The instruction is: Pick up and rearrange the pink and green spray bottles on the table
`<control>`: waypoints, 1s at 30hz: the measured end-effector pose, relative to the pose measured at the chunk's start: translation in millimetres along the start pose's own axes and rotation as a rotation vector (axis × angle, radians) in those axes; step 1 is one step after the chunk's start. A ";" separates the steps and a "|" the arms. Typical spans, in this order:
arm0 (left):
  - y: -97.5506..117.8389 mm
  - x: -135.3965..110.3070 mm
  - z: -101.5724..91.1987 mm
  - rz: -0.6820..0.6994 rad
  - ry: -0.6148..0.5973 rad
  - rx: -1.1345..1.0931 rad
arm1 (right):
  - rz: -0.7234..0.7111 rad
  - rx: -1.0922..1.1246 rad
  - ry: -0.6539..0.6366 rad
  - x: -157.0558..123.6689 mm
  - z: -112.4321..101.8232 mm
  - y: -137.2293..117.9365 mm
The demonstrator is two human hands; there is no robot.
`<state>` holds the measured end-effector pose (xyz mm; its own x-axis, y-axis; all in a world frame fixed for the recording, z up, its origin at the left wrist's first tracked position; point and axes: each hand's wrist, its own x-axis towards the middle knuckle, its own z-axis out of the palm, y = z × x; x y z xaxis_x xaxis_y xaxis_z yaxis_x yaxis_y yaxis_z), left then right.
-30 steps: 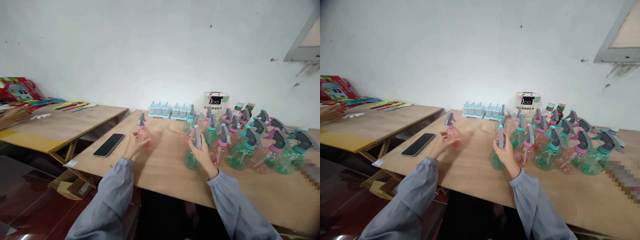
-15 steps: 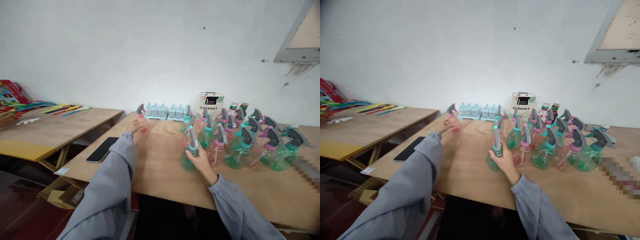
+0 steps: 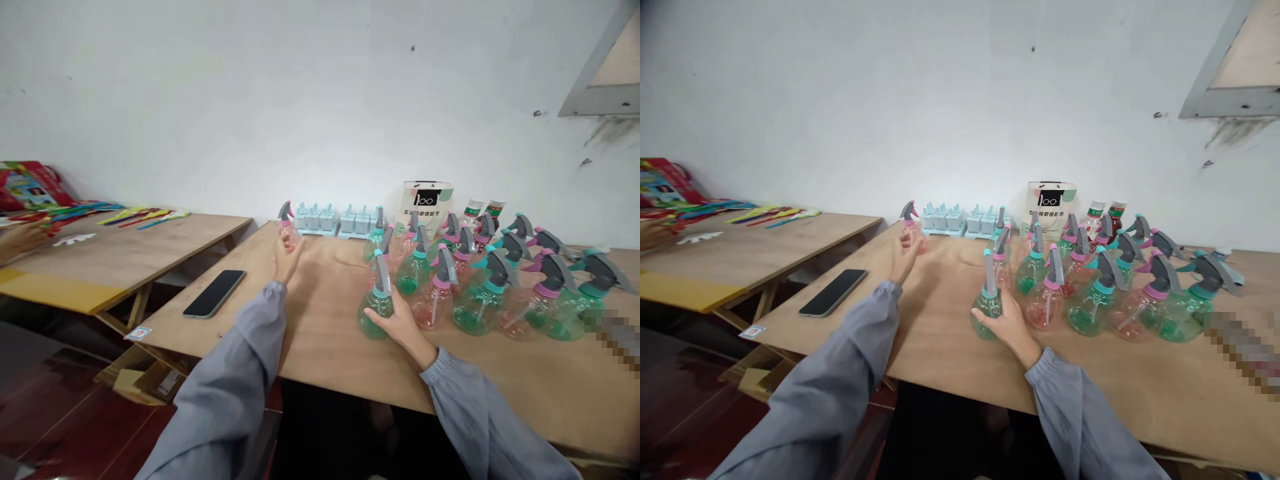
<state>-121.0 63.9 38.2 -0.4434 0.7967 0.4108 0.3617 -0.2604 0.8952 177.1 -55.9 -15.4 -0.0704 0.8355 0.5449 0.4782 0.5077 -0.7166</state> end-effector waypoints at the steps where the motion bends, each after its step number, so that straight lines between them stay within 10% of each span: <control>1: 5.5 -21.5 3.5 0.078 -0.085 -0.068 | 0.002 0.013 -0.020 -0.1 2.7 0.3; 4: 28.2 -85.3 12.4 0.259 -0.548 -0.172 | -0.026 0.049 -0.082 -1.9 18.0 -0.7; 7: 52.0 -125.5 16.4 0.293 -0.725 -0.229 | -0.141 0.053 -0.191 -6.2 39.1 -1.5; 11: 64.2 -128.8 11.4 0.192 -0.630 -0.261 | -0.284 0.023 -0.235 -8.2 50.5 0.7; 19: 41.4 -103.1 -10.9 0.084 -0.616 -0.340 | -0.302 -0.167 0.489 29.1 34.2 14.1; 30: 28.9 -99.1 -13.1 -0.272 -0.572 -0.983 | -0.071 -0.134 0.362 53.3 49.3 69.5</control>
<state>-77.4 -29.7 25.7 0.1159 0.9554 0.2717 -0.5895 -0.1540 0.7930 163.4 34.3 -57.6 0.1942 0.6590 0.7266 0.5952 0.5096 -0.6213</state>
